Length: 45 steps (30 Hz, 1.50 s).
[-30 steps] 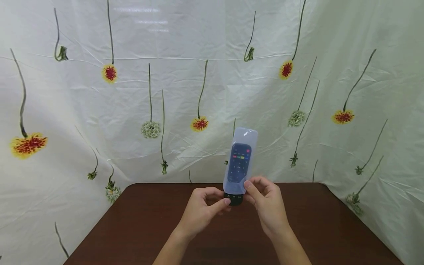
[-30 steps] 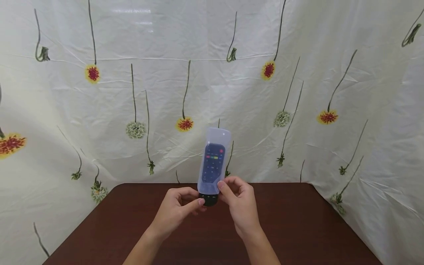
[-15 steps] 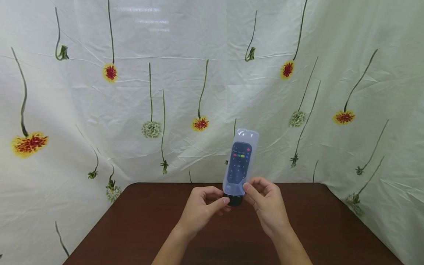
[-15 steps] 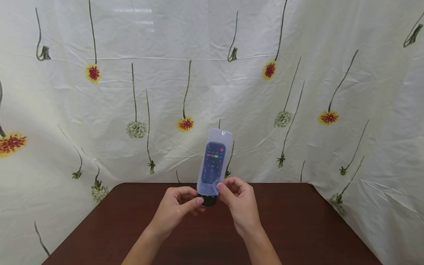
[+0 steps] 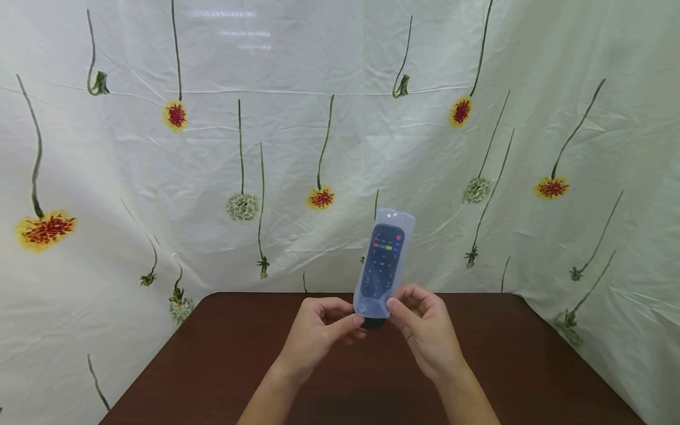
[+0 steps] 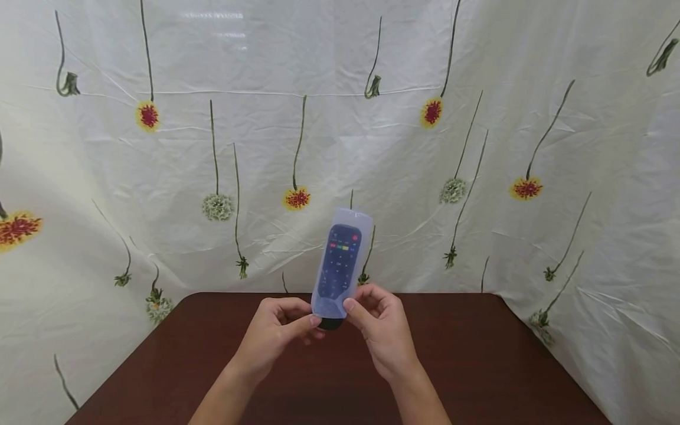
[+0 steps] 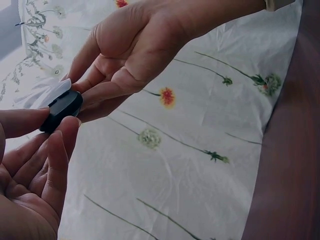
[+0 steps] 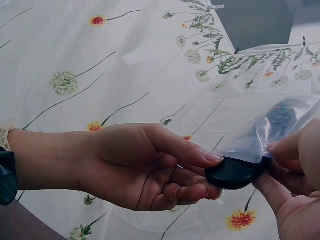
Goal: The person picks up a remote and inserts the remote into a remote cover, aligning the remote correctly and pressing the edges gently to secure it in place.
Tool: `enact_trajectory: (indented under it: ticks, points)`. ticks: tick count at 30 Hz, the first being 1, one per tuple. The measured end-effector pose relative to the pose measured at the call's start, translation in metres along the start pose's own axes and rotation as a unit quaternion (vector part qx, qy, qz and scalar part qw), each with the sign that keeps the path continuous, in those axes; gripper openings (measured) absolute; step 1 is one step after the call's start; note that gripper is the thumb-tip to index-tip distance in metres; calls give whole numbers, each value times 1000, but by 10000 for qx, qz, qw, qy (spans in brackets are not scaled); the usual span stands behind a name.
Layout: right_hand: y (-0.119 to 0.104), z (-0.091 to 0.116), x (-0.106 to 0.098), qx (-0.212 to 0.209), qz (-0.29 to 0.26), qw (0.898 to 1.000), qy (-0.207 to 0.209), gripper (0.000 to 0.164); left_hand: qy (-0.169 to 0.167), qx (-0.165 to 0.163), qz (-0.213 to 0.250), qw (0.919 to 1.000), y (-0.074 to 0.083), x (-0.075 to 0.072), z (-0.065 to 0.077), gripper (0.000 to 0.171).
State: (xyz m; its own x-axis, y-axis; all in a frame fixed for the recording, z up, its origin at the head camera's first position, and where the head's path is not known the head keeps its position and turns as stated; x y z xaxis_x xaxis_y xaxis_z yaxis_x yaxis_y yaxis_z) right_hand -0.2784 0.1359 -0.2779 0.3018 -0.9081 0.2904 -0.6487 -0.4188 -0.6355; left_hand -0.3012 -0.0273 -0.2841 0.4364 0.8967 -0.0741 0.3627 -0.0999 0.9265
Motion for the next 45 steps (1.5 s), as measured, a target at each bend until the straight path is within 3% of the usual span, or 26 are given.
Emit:
enact_trajectory:
  ticks: [12, 17, 28, 36, 45]
  points:
    - [-1, 0, 0, -94, -7, 9998, -168, 14, -49, 21, -38, 10000, -2, 0, -2, 17]
    - [-1, -1, -1, -97, -31, 9998, -179, 7, -202, 32, 110, 9997, -2, 2, -2, 17]
    - [1, -1, -2, -18, -84, 9999, 70, 10, -365, -73, 354, 9987, -6, 4, -2, 20]
    - [1, 1, -5, 244, 307, 9985, 388, 7, -322, 3, 444, 9985, -5, 6, -2, 20]
    - [2, 2, 3, 197, 993, 9937, -481, 53, -44, 139, 494, 9987, -1, 2, -1, 18]
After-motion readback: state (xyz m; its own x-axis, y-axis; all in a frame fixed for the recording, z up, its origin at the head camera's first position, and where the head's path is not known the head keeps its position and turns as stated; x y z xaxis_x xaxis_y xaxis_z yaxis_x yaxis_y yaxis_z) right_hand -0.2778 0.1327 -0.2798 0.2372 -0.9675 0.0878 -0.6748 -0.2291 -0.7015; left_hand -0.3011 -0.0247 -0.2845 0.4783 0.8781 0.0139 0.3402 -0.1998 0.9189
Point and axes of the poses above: each hand's wrist, its own z-axis away from the middle knuckle, its own x-axis out of the palm, y = z × x, the point moved 9 cm from there along -z, towards the middle knuckle, and after that the axes turned 11 degrees about -x, right-handed, at the moved point
